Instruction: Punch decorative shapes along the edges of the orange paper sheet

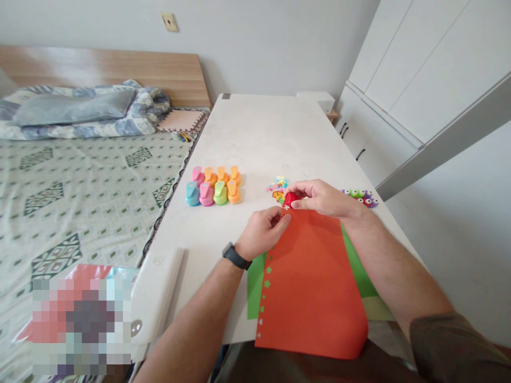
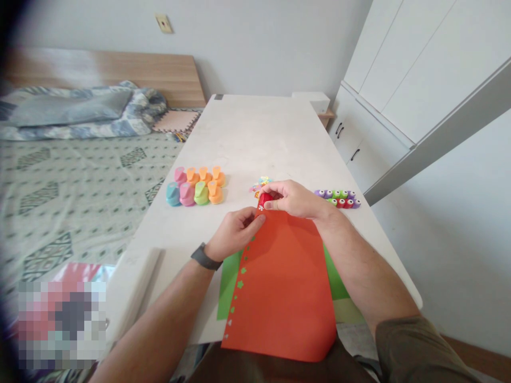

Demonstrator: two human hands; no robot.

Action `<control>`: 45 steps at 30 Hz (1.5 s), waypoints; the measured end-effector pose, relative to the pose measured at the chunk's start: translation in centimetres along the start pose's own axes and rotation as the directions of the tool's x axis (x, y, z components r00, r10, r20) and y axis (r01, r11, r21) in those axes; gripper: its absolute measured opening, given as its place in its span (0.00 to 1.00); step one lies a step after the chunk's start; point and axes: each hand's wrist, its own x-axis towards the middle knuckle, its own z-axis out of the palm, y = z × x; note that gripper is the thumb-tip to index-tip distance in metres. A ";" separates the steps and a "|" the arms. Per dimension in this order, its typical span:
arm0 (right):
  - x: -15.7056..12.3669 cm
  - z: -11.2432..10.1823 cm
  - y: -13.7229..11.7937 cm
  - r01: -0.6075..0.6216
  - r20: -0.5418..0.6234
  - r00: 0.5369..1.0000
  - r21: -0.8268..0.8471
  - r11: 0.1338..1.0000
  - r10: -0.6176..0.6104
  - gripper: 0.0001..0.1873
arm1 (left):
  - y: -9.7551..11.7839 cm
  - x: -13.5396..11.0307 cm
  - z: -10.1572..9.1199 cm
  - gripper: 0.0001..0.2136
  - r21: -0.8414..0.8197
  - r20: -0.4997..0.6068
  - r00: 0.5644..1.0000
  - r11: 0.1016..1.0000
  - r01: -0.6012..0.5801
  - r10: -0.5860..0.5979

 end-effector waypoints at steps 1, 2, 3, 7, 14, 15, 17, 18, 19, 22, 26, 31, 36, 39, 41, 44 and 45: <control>0.0 0.0 0.0 0.001 0.006 1.000 -0.002 1.000 -0.001 0.12 | 0.0 0.0 0.0 0.16 0.002 -0.001 1.000 1.000 -0.002 0.002; 0.0 0.0 0.1 0.002 0.014 1.000 -0.005 1.000 -0.002 0.12 | 0.0 0.0 0.0 0.16 0.004 -0.001 1.000 1.000 -0.004 0.004; 0.1 0.0 0.1 0.003 0.022 1.000 -0.010 1.000 -0.003 0.12 | 0.0 0.0 0.0 0.16 0.006 -0.001 1.000 1.000 -0.005 0.005; 0.1 -0.1 0.2 0.002 0.029 1.000 -0.043 0.999 -0.001 0.13 | 0.1 0.0 0.0 0.16 0.011 0.001 1.000 1.000 -0.006 0.006; 0.1 0.0 0.1 -0.004 0.055 0.998 -0.025 1.000 0.005 0.13 | 0.2 0.0 0.0 0.16 -0.012 0.002 1.000 1.000 0.001 -0.001; 0.1 0.0 0.1 0.002 0.053 0.999 -0.027 1.000 -0.001 0.13 | 0.2 0.0 0.0 0.16 -0.017 0.000 1.000 1.000 0.004 -0.004; 0.0 0.1 0.1 0.023 0.046 0.999 -0.053 0.998 -0.020 0.12 | 0.2 0.1 0.0 0.17 -0.023 -0.003 1.000 1.000 0.014 -0.014; 0.0 0.1 0.0 0.033 0.043 0.999 -0.074 0.997 -0.029 0.12 | 0.1 0.1 0.0 0.17 -0.024 -0.006 1.000 1.000 0.018 -0.019; 0.0 0.1 0.0 0.041 0.042 0.998 -0.096 0.995 -0.037 0.12 | 0.1 0.1 0.0 0.17 -0.024 -0.007 1.000 0.999 0.022 -0.022; 0.0 0.2 0.0 0.055 0.031 0.998 -0.135 0.989 -0.051 0.15 | 0.0 0.1 0.0 0.18 -0.021 -0.016 1.000 1.000 0.020 -0.020; 0.0 0.4 0.2 0.068 0.025 0.998 -0.181 0.981 -0.065 0.19 | 0.0 0.1 0.0 0.18 -0.020 -0.026 1.000 1.000 0.014 -0.014; 0.0 0.4 0.4 0.077 0.036 0.997 -0.211 0.974 -0.071 0.19 | 0.1 0.2 -0.1 0.18 -0.015 -0.013 1.000 1.000 0.027 -0.027; 0.0 0.4 0.4 0.085 0.039 0.996 -0.208 0.974 -0.078 0.18 | 0.2 0.2 0.0 0.18 -0.012 -0.005 1.000 0.999 0.031 -0.031; 0.0 0.5 0.4 0.090 0.031 0.996 -0.197 0.976 -0.085 0.17 | 0.1 0.2 0.0 0.18 -0.021 -0.012 1.000 1.000 0.020 -0.020; 0.0 0.6 0.4 0.089 0.021 0.996 -0.185 0.979 -0.086 0.16 | 0.1 0.2 0.0 0.17 -0.023 -0.019 1.000 1.000 0.013 -0.013; 0.1 0.7 0.5 0.081 0.003 0.997 -0.167 0.983 -0.082 0.14 | 0.0 0.1 0.0 0.17 -0.018 -0.017 1.000 1.000 0.013 -0.013; 0.2 0.8 0.6 0.077 0.000 0.997 -0.163 0.984 -0.078 0.14 | 0.1 0.1 0.0 0.17 -0.014 -0.014 1.000 1.000 0.014 -0.015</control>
